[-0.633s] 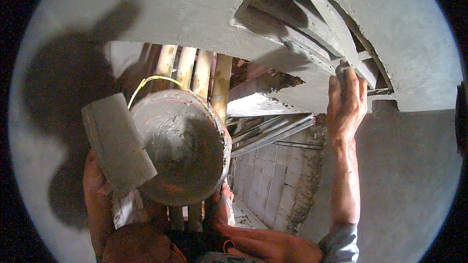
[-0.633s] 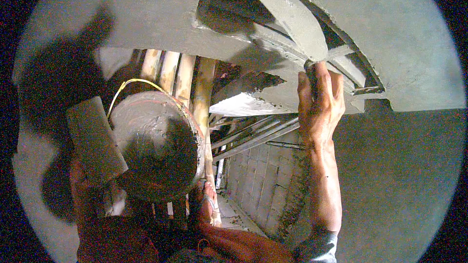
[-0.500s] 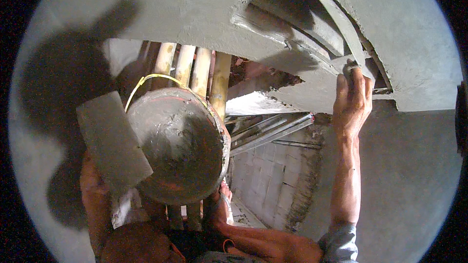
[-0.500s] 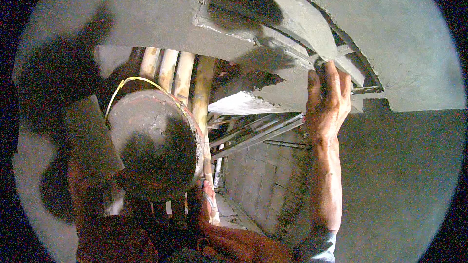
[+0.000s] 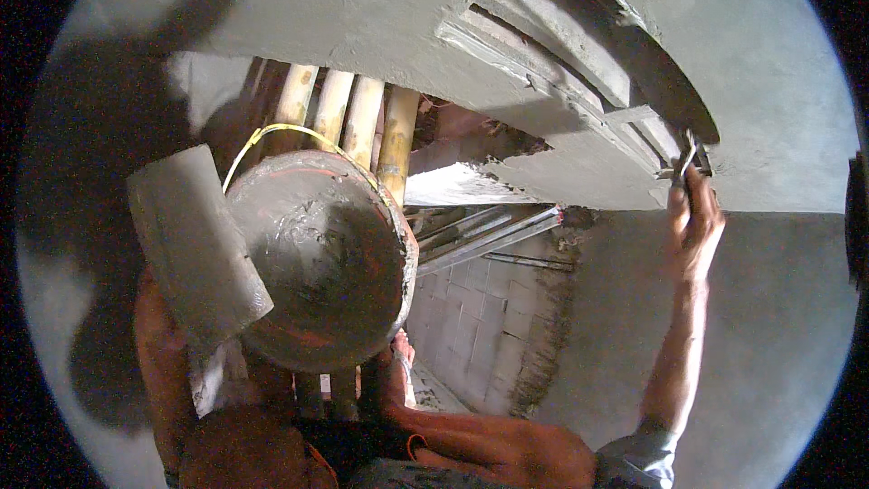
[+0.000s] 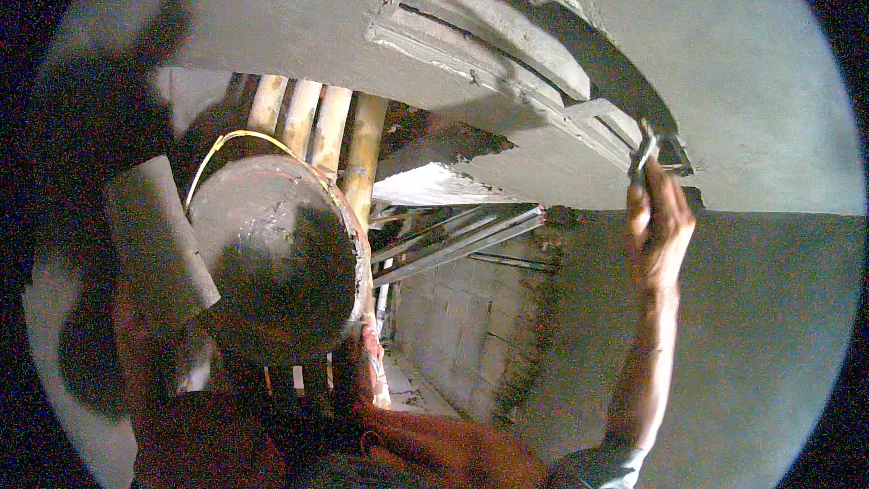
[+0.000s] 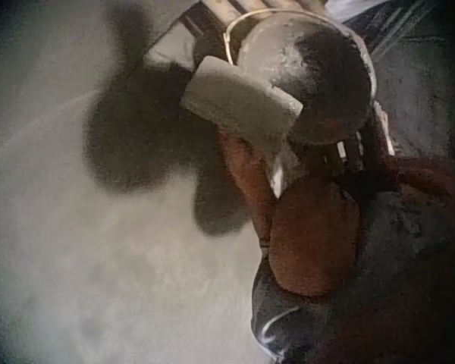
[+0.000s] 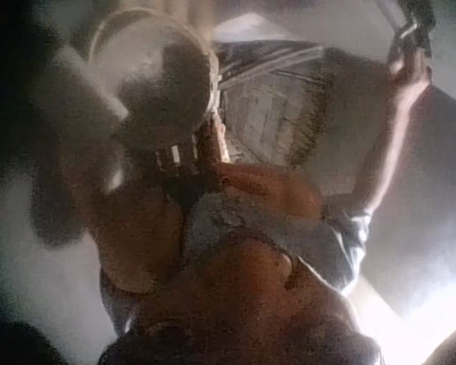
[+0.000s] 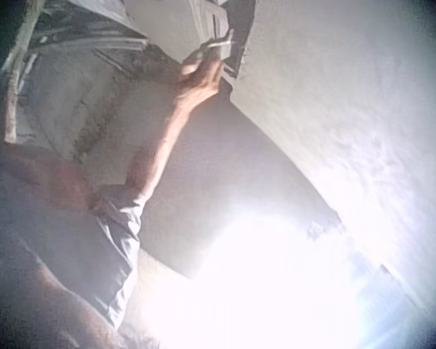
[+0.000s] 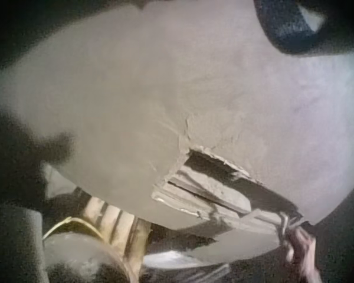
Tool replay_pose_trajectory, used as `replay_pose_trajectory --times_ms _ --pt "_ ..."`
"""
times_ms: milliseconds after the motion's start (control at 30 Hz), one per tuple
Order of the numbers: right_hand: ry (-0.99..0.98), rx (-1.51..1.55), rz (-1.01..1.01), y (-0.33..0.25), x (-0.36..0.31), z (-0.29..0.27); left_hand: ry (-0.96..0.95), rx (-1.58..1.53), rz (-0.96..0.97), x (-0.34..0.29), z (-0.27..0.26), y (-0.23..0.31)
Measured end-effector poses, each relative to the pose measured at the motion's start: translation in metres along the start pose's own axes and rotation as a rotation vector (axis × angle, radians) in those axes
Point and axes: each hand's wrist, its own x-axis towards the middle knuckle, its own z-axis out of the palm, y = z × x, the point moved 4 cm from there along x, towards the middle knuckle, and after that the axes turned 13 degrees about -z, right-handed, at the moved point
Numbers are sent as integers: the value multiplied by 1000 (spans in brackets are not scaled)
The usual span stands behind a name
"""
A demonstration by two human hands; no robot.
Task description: The person applies cement mixture to the edges of a wall ventilation opening using a trowel and a wooden float, taking the mixture from a bucket.
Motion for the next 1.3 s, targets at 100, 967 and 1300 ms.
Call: replay_pose_trajectory --times_ms 100,967,1300 --pt "-97 -11 -131 14 34 -27 -22 -13 0 4 5 -4" --pt "329 -32 -12 -63 7 70 3 -80 -16 3 0 3" --pt "329 -140 78 -29 9 56 29 -105 -26 -2 -8 -2"
